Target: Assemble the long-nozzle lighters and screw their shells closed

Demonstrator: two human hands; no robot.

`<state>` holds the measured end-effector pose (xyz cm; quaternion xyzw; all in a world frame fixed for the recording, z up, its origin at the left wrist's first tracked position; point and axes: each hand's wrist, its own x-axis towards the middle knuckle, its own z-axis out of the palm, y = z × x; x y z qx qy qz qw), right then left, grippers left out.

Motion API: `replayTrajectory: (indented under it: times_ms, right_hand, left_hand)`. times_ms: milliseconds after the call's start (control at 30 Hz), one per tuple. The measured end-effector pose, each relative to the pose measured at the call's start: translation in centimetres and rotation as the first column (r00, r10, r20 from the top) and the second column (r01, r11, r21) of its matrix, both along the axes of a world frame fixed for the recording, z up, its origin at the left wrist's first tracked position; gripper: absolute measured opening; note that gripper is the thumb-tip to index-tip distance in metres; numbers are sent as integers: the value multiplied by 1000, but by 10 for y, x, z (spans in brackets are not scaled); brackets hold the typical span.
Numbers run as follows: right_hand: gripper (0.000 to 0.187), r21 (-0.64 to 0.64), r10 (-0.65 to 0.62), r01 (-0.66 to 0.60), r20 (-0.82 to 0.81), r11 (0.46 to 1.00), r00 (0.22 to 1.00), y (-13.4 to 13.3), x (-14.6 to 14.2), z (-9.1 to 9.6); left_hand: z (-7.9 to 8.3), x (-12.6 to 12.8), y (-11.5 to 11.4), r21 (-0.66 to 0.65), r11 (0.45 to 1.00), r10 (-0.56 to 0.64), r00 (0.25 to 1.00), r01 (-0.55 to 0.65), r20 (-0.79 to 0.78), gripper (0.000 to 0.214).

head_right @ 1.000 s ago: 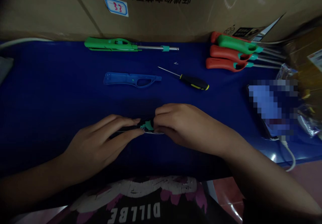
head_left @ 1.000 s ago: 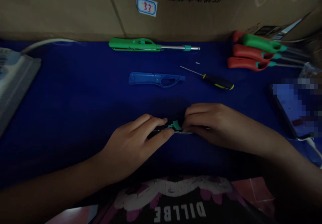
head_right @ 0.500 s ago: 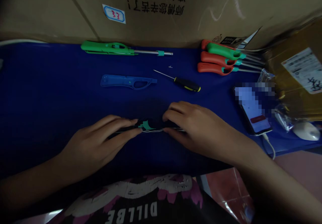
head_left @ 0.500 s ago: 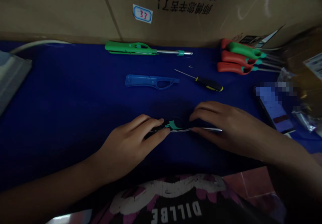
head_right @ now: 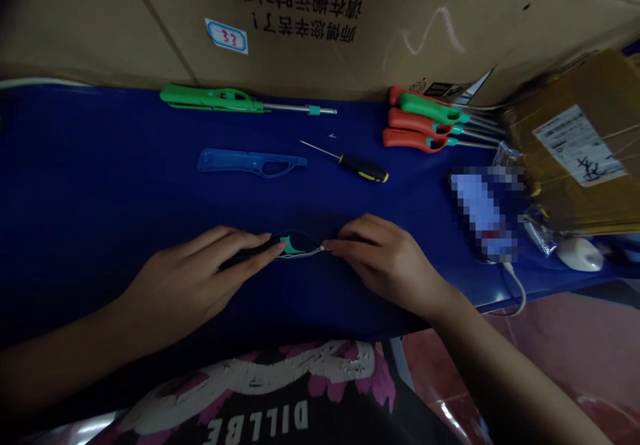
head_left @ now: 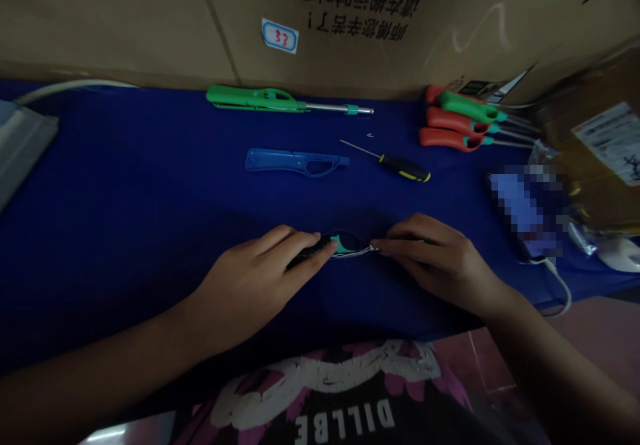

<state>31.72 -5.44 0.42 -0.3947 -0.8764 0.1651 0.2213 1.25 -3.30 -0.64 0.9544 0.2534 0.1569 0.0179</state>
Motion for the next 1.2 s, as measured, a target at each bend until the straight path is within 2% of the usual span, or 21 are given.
replayTrajectory:
  times_ms: [167,333,467,600,700,800,900,1100,1200]
  right_hand:
    - [34,134,39,-40,11,990,999,-1,1,-7]
    - [36,266,13,-51,141,963,990,-8,-1,-11]
    - [34,236,-18,-32,205,971,979,-12,-2,-5]
    - [36,234,18,-65,198,970,980,-13,1,-3]
    - [33,195,5,-27,109,980,994,-12,0,-3]
    - [29,84,-27,27,0,996,1000,-10,-4,-3]
    - [30,30,-36,37,-20,999,999,-9,-7,-2]
    - [30,74,-7,1,83,997,997,-12,-6,-1]
    - [27,77,-52,45,101,996,994,-14,-8,1]
  left_hand:
    - [1,0,2,8,1000,-26,1000,26,-16,48]
    - [2,0,2,8,1000,-30,999,31,-39,49]
    - [1,0,2,-6,999,-51,997,51,-55,48]
    - [0,-1,3,-13,999,-54,997,53,-64,48]
    - [0,-1,3,-14,998,-61,995,60,-74,50]
    - [0,-1,3,-13,998,-57,996,56,-64,50]
    - [0,-1,3,-19,999,-46,998,45,-53,52]
    - [0,-1,4,-43,998,-44,999,43,-31,52]
    - [0,-1,4,-62,997,-40,999,39,-23,52]
